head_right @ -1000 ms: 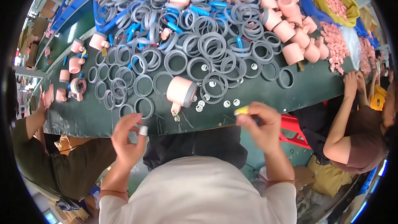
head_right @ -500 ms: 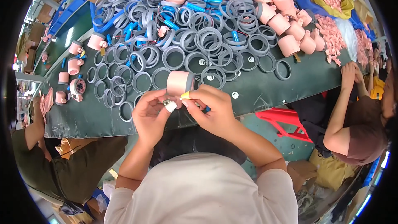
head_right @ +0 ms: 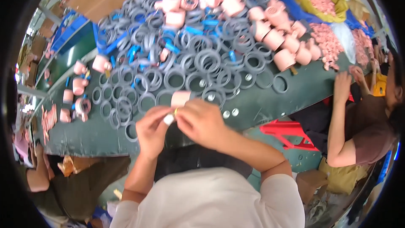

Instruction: The person assembles small fan units by connecting batteries to the plastic housings and fitting rubber rings around the casings by hand.

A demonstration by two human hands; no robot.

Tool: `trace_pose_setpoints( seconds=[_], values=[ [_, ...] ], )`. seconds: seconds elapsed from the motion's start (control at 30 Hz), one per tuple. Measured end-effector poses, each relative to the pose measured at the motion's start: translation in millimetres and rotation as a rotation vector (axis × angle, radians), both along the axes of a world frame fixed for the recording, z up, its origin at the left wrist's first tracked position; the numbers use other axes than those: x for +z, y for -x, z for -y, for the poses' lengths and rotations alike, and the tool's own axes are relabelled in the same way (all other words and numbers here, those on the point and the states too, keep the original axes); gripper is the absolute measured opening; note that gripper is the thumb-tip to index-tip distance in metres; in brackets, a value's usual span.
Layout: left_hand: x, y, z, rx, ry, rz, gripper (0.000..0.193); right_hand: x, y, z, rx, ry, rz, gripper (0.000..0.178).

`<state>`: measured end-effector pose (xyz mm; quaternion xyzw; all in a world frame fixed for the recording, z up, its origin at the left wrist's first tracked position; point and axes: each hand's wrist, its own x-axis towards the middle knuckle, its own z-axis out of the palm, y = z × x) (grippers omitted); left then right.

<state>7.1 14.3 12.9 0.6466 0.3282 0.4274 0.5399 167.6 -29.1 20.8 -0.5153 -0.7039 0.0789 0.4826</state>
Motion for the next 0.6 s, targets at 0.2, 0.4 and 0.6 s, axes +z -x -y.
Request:
trace_pose_setpoints(
  seconds=[0.2,0.4,0.6],
  values=[
    [14,2,-3,0.096,-0.073,0.001,0.024,6,13,2,0.148,0.106,-0.329,0.012],
    [42,16,-49,0.147,-0.314,-0.212,0.020,20,-6,-47,0.395,0.171,-0.266,0.020],
    [92,126,-186,0.384,-0.274,-0.360,0.017,21,-219,-189,-0.845,-0.212,0.159,0.037]
  ],
)
